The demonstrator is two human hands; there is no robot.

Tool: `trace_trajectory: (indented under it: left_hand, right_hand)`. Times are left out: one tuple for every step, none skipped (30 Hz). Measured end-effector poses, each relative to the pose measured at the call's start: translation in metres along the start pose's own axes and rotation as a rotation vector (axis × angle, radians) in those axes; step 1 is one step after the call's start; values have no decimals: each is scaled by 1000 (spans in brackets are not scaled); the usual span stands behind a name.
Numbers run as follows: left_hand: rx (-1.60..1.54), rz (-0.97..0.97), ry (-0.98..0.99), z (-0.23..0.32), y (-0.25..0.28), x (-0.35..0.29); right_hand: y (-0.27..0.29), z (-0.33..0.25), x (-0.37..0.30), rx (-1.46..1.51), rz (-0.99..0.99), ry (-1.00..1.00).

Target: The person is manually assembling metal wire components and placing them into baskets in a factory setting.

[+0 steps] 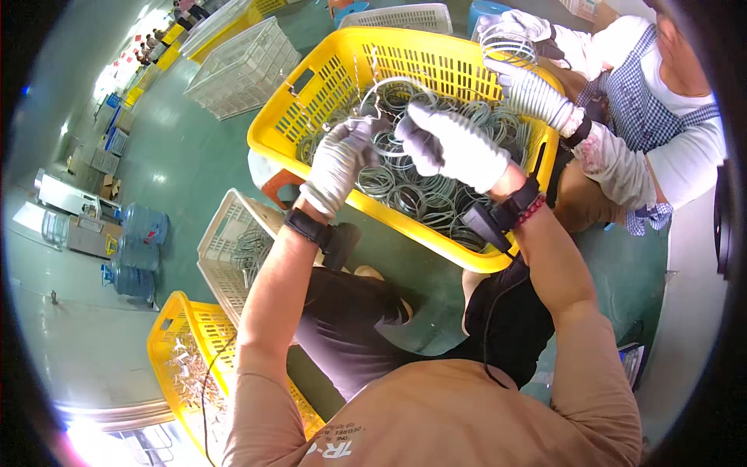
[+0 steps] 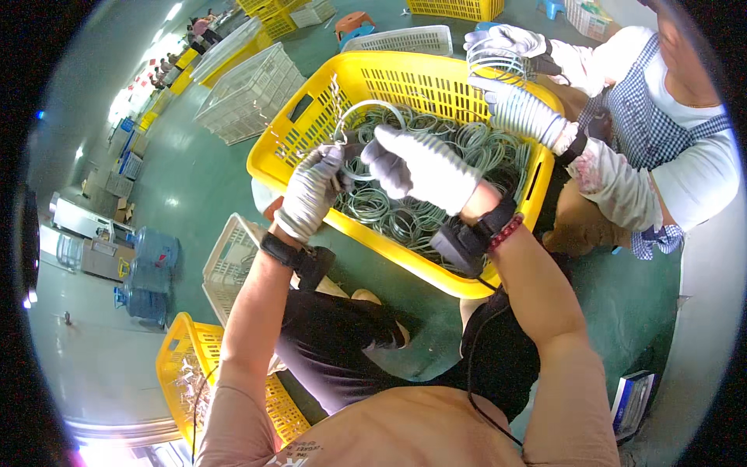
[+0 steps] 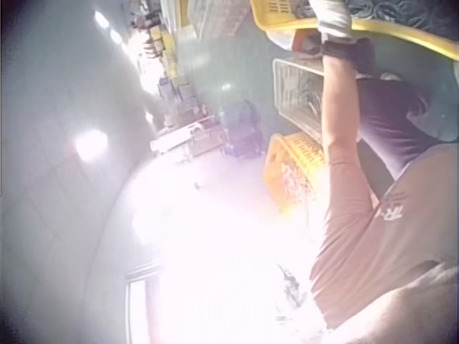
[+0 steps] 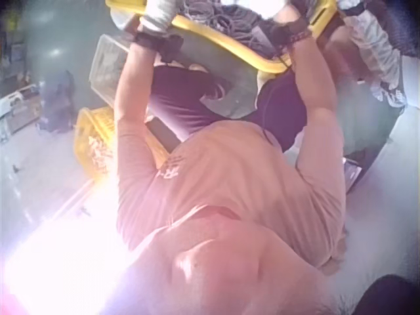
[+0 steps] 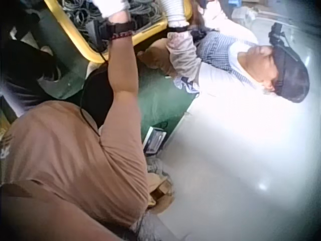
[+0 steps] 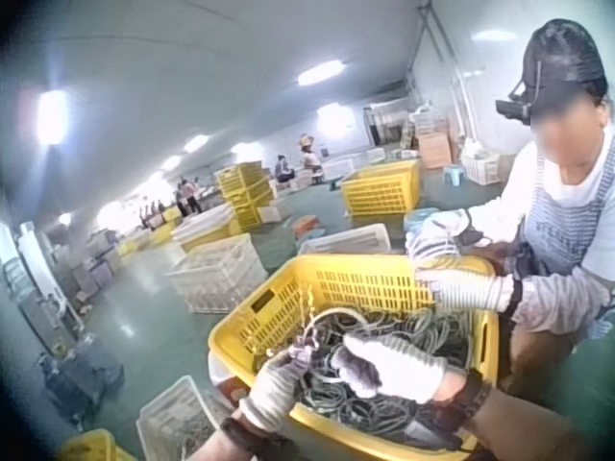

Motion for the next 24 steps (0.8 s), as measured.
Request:
trace_trajectory:
  left_hand:
    - [-14,40,21,-6,3,0]
    - [-29,78,41,-13,7,1]
    - [-37,77,43,-17,8,2]
    - [-14,137,14,-19,12,3]
    - [9,198,-15,-20,16,3]
    - [0,197,-12,-23,16,3]
    - [32,199,-20,-25,17,3]
    - [65,201,-28,-26,18,3]
    - [123,282,-42,-25,22,0]
    - [113,286,-38,-23,26,-1]
    - [117,310,-62,-19,32,-2]
    - [118,324,-88,-15,36,-3]
    - [196,347,-63,-12,42,-3]
    - [191,353,-90,-13,41,-4]
    - [172,320,-27,-12,35,-9]
    - [153,285,36,-12,31,-12]
    - [148,274,48,-14,29,-12]
    - [192,197,82,-17,29,-16]
    - [234,107,116,-20,25,-17]
    - [228,102,125,-21,21,-18]
    - [277,79,161,-23,18,-19]
    - [325,56,196,-26,15,-19]
    - [379,44,192,-29,11,-17]
    - [499,34,182,-29,11,-15]
  right_hand:
    - [-3,6,3,-20,-17,-19]
    - [-5,11,7,-41,-33,-37]
    - [-4,10,8,-103,52,-22]
    - [-2,8,7,-108,57,-27]
    - [7,0,6,-289,202,65]
    - [16,-7,4,-469,346,157]
    - [18,-10,4,-487,366,178]
    - [18,-10,3,-494,368,171]
    - [15,-13,2,-503,422,237]
    - [12,-18,0,-512,474,304]
    - [13,-24,0,-511,554,343]
    - [20,-34,-4,-454,582,354]
    - [31,-40,-3,-394,546,393]
    - [44,-43,-2,-334,511,431]
    - [47,-45,-1,-309,502,426]
    - [50,-43,-3,-312,517,422]
    - [51,-41,-2,-339,543,435]
    - [43,-37,4,-364,551,439]
    - [38,-35,6,-458,572,441]
    - [31,-34,6,-500,586,433]
    - [26,-32,9,-516,579,436]
    - [21,-31,10,-531,571,439]
    - [14,-32,11,-625,569,439]
    - [12,-30,11,-623,569,432]
Point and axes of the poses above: each hand's wrist, its own x-axis towards the middle knuckle, its own y-axis out of the back of the hand, z = x × y, the point moved 4 cm from there along x, towards the middle knuckle, and after that the axes turned 3 degrees about y, right-handed, at the moved point
